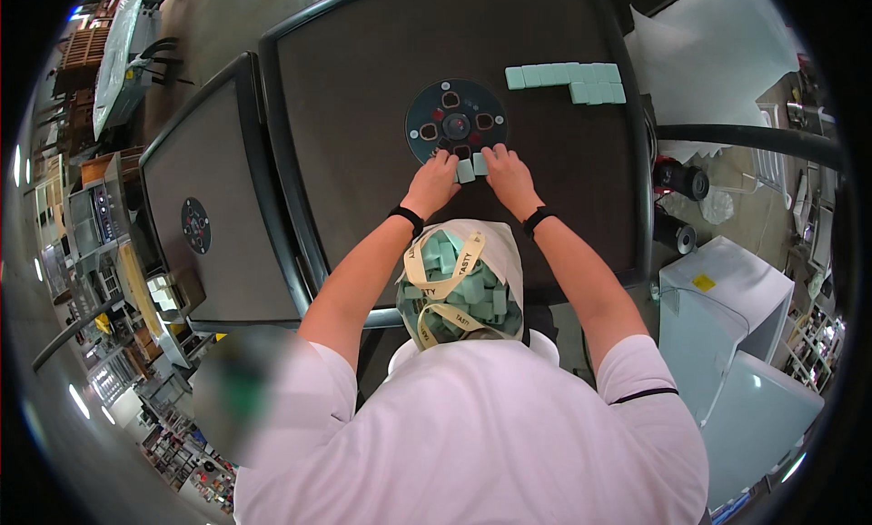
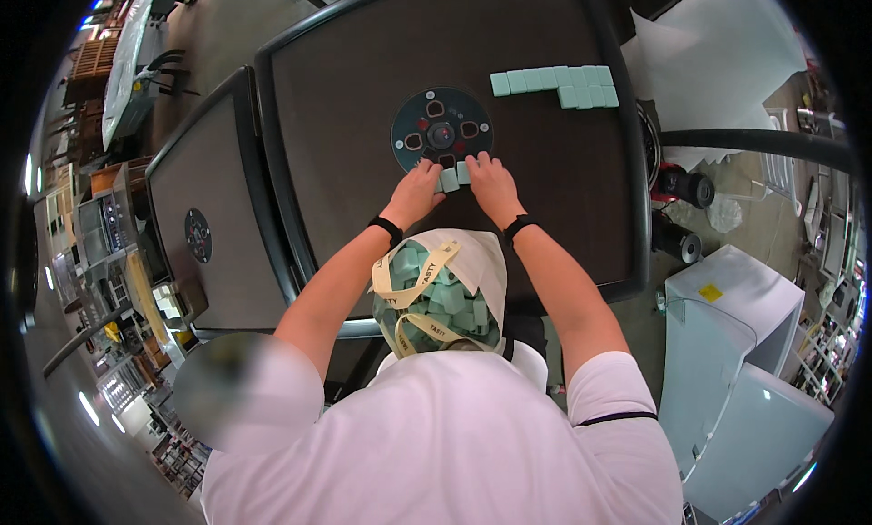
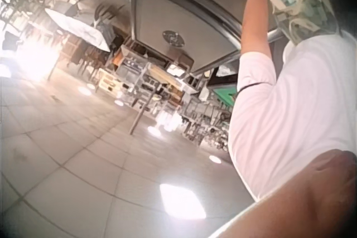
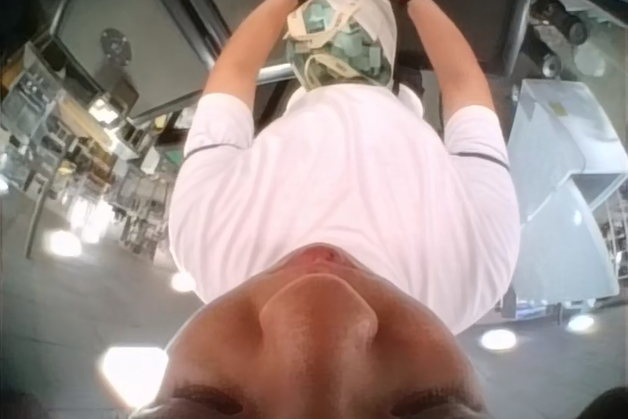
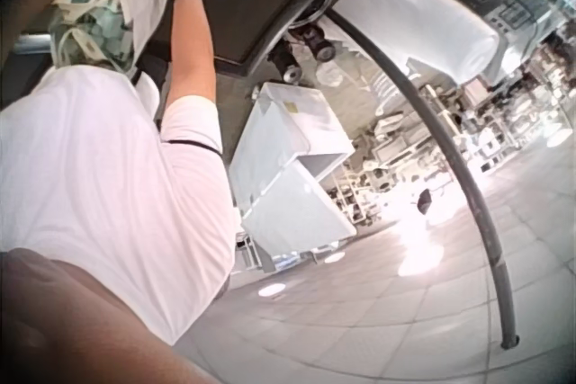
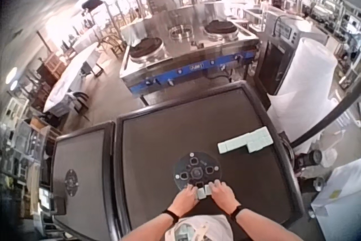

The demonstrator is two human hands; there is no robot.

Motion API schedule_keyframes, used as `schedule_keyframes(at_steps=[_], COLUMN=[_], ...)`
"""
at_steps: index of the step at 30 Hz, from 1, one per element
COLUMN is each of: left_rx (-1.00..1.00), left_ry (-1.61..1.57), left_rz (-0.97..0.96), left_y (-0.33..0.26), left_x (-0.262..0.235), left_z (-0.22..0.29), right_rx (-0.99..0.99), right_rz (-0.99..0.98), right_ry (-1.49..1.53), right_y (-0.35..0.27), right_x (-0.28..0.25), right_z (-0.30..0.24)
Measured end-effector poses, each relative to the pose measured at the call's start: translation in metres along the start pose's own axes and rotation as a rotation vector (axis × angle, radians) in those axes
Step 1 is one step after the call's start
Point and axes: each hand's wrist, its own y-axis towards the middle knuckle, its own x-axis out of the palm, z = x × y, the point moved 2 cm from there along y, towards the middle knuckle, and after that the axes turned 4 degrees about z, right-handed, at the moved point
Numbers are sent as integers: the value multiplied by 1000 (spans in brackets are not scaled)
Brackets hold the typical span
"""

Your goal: The recorder is picking up green mahjong tiles from a table and putting them into a canvas bag held at their waist.

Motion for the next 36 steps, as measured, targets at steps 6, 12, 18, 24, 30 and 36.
schedule_keyframes(at_steps=[6,12,18,24,30,36], left_rx=[-79,-356,-633,-784,-358,-473], left_ry=[23,-326,-1068,-786,-447,-528], left_rz=[-32,161,-312,-88,178,489], left_y=[-9,-78,-218,-218,-244,-259], left_x=[-3,-113,-220,-191,-173,-174], left_z=[-4,0,77,155,179,133], right_rx=[87,560,557,348,134,4], right_rz=[-125,-204,-726,-482,-79,26], right_ry=[221,808,1237,745,594,333], right_y=[-11,-45,-123,-135,-172,-172], right_x=[-10,-130,-287,-285,-276,-275], right_z=[-8,-4,-56,-126,-135,-105])
